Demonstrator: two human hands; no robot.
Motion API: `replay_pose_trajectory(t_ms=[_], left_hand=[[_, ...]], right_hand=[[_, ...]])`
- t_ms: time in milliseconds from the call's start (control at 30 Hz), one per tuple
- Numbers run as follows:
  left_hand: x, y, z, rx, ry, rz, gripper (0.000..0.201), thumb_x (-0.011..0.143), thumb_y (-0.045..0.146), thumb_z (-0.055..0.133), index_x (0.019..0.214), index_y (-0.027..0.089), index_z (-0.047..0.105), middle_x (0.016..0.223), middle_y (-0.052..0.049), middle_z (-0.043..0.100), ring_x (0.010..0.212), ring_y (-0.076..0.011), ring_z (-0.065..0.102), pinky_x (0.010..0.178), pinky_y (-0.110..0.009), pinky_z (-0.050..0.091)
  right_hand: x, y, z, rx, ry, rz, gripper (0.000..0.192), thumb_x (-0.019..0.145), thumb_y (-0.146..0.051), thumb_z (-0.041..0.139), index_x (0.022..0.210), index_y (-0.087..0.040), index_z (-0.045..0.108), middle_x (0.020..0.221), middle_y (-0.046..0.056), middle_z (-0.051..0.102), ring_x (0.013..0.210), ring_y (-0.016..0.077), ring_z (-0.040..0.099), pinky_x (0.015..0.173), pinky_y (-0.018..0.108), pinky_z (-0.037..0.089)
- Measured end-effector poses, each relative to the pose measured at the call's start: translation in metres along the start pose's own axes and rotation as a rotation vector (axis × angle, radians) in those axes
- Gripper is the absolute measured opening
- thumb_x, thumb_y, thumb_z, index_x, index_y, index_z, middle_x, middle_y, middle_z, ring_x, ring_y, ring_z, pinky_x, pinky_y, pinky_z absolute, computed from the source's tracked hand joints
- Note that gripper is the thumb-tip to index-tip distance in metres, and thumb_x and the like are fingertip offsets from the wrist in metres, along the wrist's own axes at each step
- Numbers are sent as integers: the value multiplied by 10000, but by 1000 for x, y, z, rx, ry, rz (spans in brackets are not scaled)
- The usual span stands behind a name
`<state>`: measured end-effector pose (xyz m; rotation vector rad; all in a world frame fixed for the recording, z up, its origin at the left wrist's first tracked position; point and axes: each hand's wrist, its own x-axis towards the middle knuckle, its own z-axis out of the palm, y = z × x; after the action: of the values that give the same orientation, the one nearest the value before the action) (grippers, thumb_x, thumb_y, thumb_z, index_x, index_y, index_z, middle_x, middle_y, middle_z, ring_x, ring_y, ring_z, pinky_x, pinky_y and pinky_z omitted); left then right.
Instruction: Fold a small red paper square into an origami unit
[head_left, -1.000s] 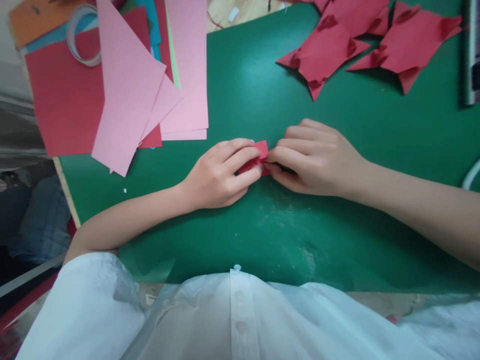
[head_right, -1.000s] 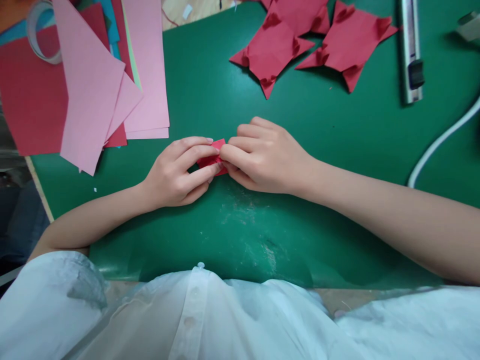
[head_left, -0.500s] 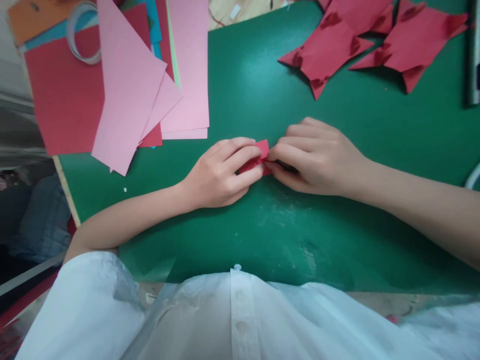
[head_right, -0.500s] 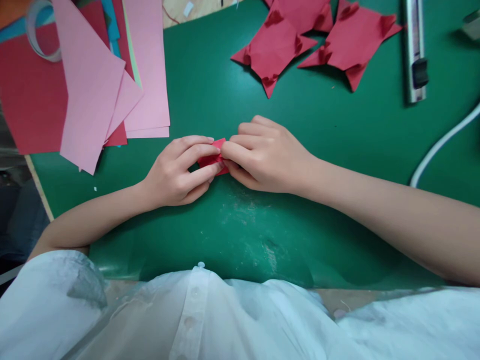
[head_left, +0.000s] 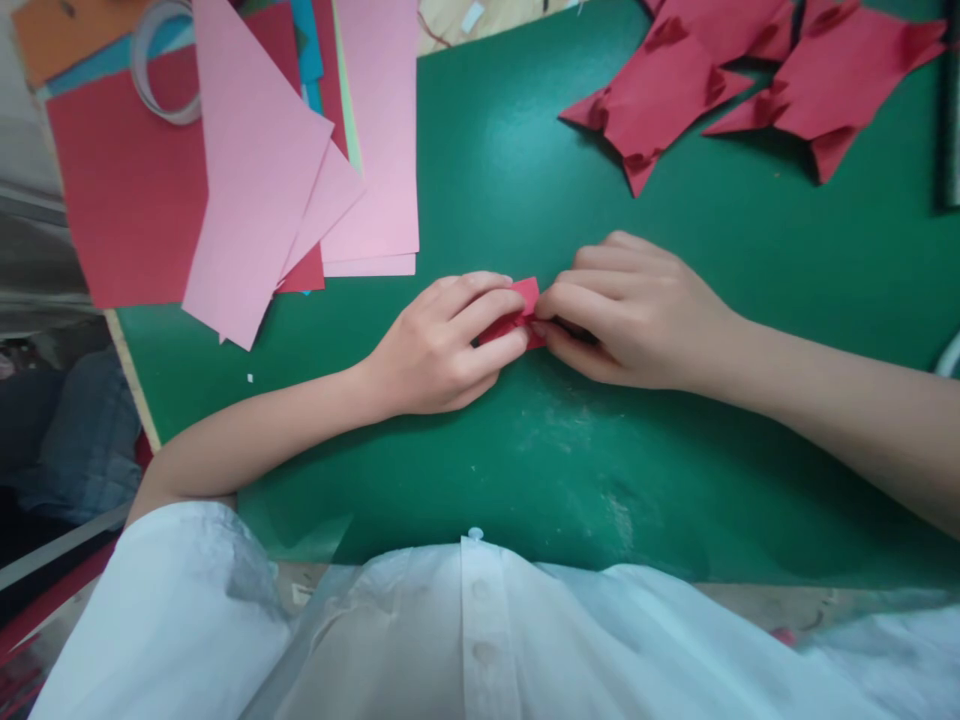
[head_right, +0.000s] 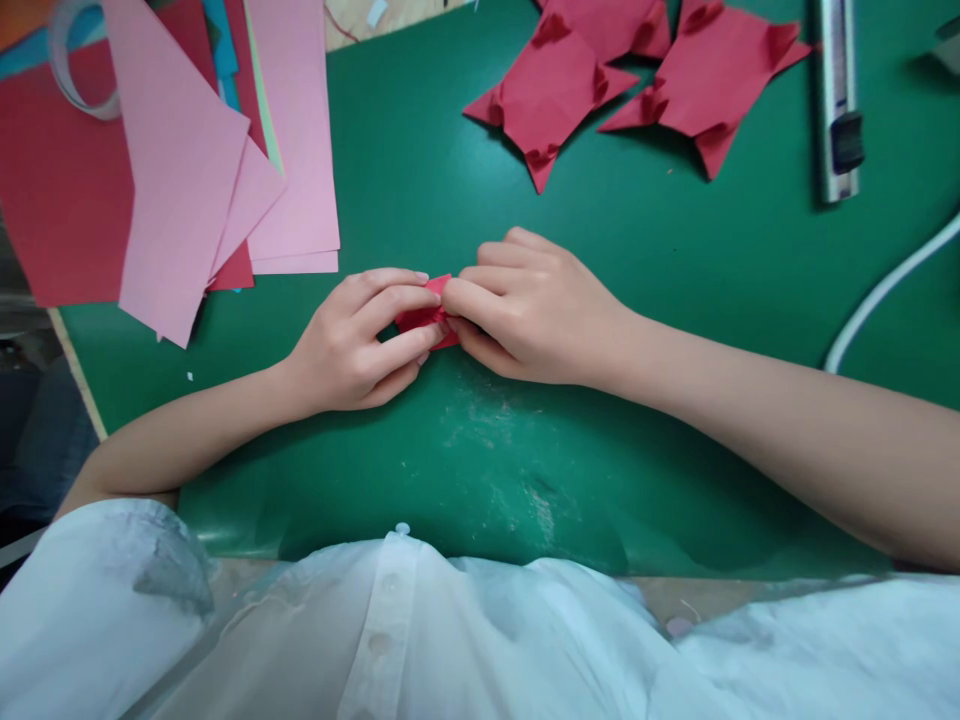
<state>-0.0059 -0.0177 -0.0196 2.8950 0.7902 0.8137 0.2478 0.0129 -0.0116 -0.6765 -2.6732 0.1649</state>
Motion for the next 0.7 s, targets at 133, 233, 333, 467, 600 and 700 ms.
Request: replay_pose_trajectory(t_ms=[133, 233, 333, 467, 600, 700], left_hand=[[-2, -1, -1, 7, -48, -4, 186, 1025, 220, 555, 1179, 220, 659, 1314, -91, 723, 1281, -269, 674, 1003, -468, 613], [-2, -2, -2, 13, -63, 1, 192, 1031, 225, 541, 1182, 224, 659, 1326, -94, 715, 1283, -274, 674, 997, -479, 615], [-2, -2, -2, 4, -67, -3, 187, 1030, 214, 542, 1179, 225, 654, 1324, -89, 708, 1288, -271, 668, 1001, -474, 612], [-1, -2, -1, -35, -37, -1, 188, 1017, 197, 560, 1180, 201, 652, 1308, -110, 712, 1289, -276, 664, 1012, -472, 610], [0, -2, -1, -34, -40, -4, 188, 1024, 194, 544, 1181, 207, 646, 1305, -105, 714, 1269, -280, 680, 993, -480, 624], [0, -2, -1, -31, -32, 1, 189, 1024, 203, 541, 1182, 209, 645, 1305, -105, 711, 1262, -283, 685, 986, -482, 629]], right_hand=[[3, 0, -1, -28, 106, -69, 174, 1090, -246, 503, 951, -184, 585, 784, 17, 647, 739, 164, 502, 695, 339, 359], [5, -1, -1, -39, 146, -83, 156, 1077, -232, 531, 930, -192, 564, 751, 10, 633, 720, 161, 494, 675, 329, 365], [5, 0, -1, -41, 132, -79, 155, 1079, -235, 527, 931, -197, 552, 758, 12, 642, 721, 160, 507, 673, 328, 369], [3, 1, 1, -44, 118, -69, 173, 1096, -256, 482, 938, -210, 536, 770, 9, 644, 722, 167, 510, 673, 334, 370], [1, 1, 1, -41, -19, 4, 281, 1130, -319, 372, 940, -219, 552, 773, 20, 627, 745, 174, 526, 698, 355, 359], [1, 0, 1, 0, -79, 45, 323, 1134, -348, 342, 939, -222, 567, 759, 28, 608, 767, 184, 545, 712, 367, 358]])
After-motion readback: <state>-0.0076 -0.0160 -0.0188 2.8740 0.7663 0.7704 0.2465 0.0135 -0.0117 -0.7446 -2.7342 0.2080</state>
